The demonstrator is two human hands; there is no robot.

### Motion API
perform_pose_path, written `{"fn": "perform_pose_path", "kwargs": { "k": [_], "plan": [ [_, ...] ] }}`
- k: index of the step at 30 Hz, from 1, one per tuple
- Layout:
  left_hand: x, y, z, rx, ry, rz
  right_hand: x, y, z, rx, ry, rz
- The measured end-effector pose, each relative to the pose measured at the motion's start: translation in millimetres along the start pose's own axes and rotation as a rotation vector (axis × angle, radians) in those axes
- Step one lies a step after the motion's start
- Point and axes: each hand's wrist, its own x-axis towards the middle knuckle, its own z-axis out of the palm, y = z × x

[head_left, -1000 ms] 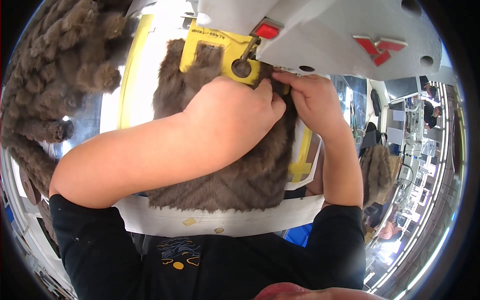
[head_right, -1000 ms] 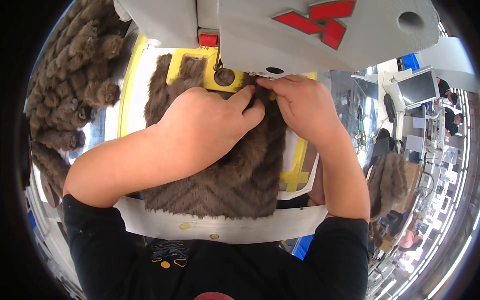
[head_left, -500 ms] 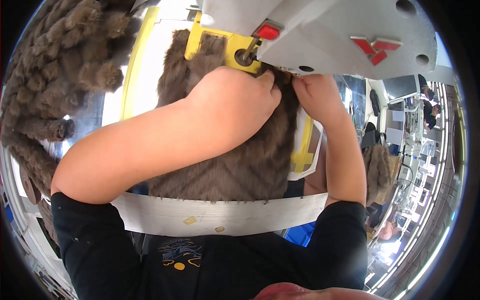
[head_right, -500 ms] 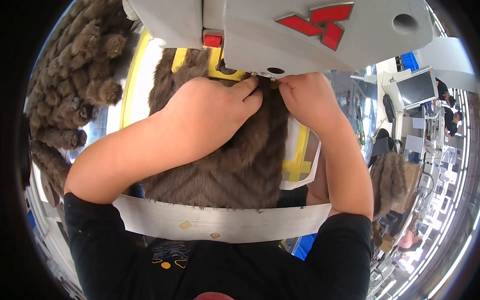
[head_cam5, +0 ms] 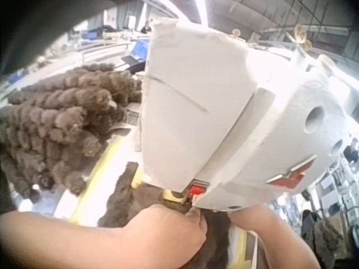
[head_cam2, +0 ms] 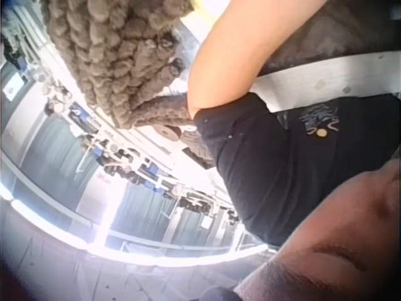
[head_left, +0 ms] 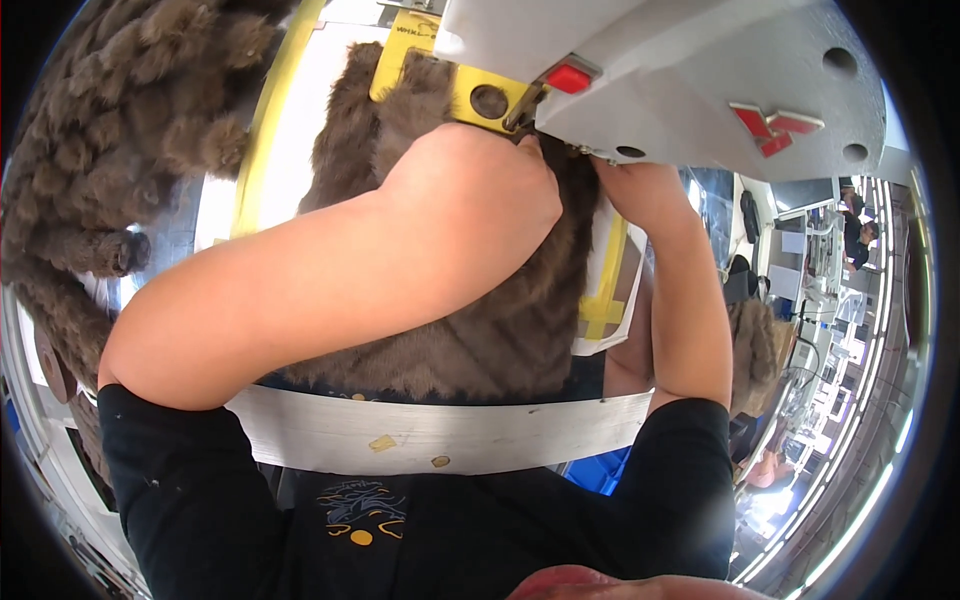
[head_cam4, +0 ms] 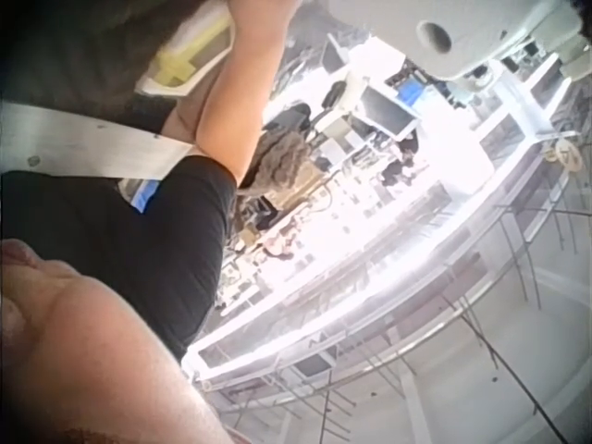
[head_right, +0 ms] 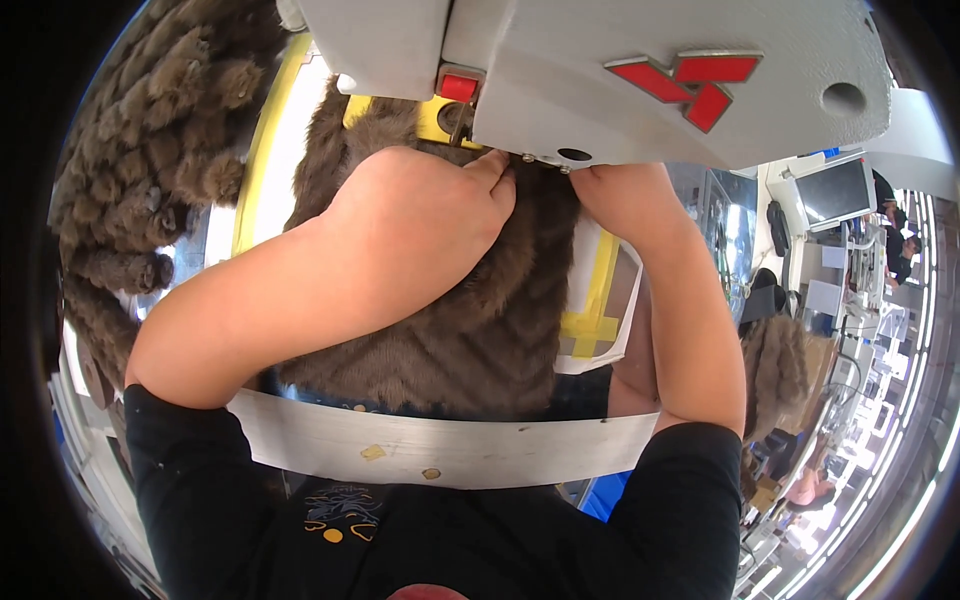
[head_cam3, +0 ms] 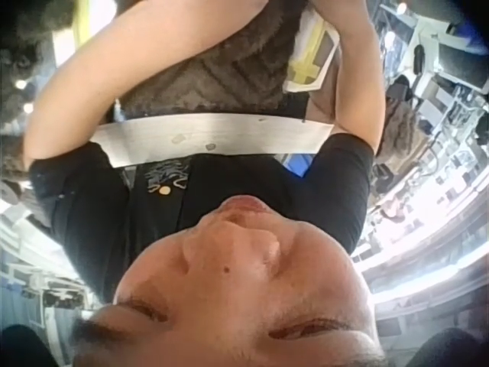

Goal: Sewing pieces of fur material onto a backing or together using an industrial sewing machine.

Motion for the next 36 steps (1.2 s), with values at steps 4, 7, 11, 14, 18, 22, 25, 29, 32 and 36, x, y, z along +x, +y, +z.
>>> {"fn": "perform_pose_path", "kwargs": {
  "k": [4,7,11,14,18,22,25,29,32,36],
  "plan": [
    [-1,1,-4,0.05,-0.054,-0.026,4,-10,-2,0.08,-0.013,0.086],
    [-1,1,-3,0.039,-0.035,-0.022,1,-3,3,0.145,0.041,0.049],
    [-3,-2,8,0.048,0.088,0.013,-5,-15,-6,0.432,0.018,0.089],
    [-4,-3,7,0.019,0.116,-0.026,-16,-26,-25,0.246,-0.137,0.152],
    [0,-2,2,0.041,0.081,-0.02,-34,-36,-10,0.323,0.043,-0.043],
    [1,-3,-2,0.018,0.043,-0.051,-30,-36,-4,0.235,0.036,-0.168],
    [1,-4,-4,0.019,0.04,-0.036,-30,-36,1,0.19,0.032,-0.163],
    [2,-3,-3,0.022,0.025,-0.042,-30,-38,2,0.126,0.027,-0.161],
    [3,-3,-4,0.034,0.015,-0.044,-32,-38,3,0.12,0.045,-0.164],
    [2,-4,-7,0.019,0.023,-0.036,-30,-38,4,0.114,0.028,-0.161]
  ]
}}
